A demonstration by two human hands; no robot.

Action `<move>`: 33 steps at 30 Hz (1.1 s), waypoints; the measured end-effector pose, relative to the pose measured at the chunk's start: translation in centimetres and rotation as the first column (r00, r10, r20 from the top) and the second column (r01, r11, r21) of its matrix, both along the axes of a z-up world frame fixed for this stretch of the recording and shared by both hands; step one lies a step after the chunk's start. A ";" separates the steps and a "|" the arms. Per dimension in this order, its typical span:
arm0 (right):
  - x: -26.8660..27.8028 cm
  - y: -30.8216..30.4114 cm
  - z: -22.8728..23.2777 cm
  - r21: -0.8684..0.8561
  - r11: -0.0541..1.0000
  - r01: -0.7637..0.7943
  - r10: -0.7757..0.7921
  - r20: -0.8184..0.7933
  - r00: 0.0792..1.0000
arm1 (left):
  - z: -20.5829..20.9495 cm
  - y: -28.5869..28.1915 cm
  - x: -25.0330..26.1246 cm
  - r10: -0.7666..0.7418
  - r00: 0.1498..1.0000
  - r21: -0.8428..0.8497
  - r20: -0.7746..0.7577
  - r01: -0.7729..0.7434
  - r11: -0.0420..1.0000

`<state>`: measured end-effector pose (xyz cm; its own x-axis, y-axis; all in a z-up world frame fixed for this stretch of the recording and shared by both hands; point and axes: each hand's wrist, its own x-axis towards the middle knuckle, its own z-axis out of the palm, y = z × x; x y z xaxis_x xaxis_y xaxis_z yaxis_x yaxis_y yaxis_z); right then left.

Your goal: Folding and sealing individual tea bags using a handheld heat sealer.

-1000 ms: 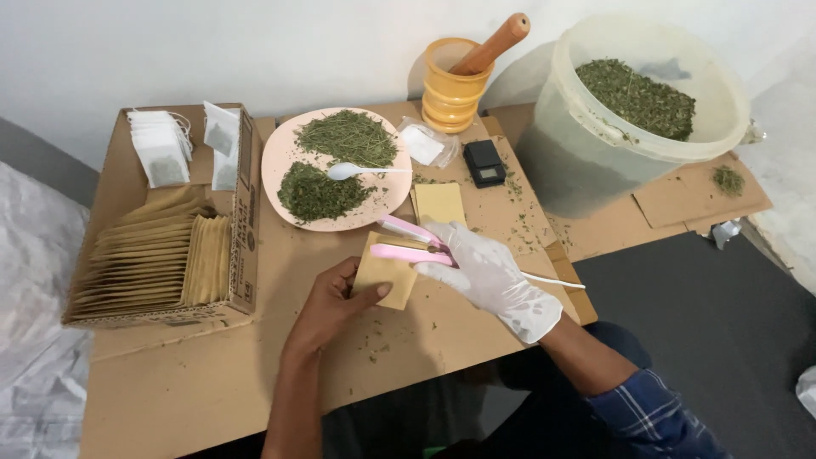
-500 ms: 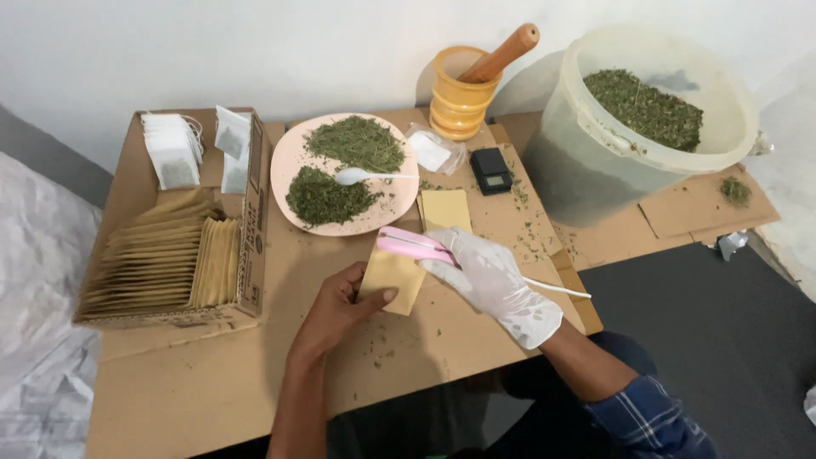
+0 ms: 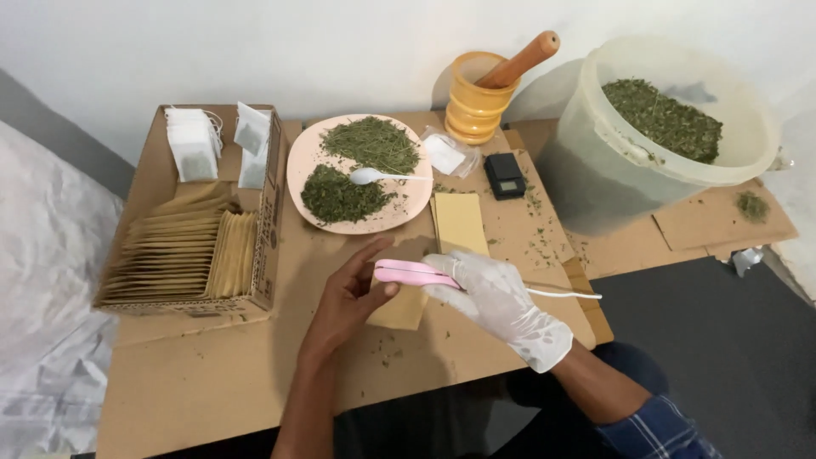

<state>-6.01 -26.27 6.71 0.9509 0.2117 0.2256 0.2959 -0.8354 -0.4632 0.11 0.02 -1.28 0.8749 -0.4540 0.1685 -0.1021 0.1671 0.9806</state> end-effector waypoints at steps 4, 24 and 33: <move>-0.3 0.1 0.2 -0.011 1.000 0.004 -0.005 -0.021 1.000 | -1.0 -0.3 0.1 -0.014 1.000 -0.086 0.005 0.014 0.996; -0.7 1.2 1.7 0.003 0.999 -0.054 0.054 -0.005 0.999 | 2.3 0.2 -0.9 0.027 0.996 -0.079 0.080 -0.021 0.997; -0.9 0.8 1.6 -0.006 0.997 -0.076 0.076 0.000 0.997 | 2.9 0.1 -1.2 0.025 0.995 -0.056 0.094 -0.019 0.998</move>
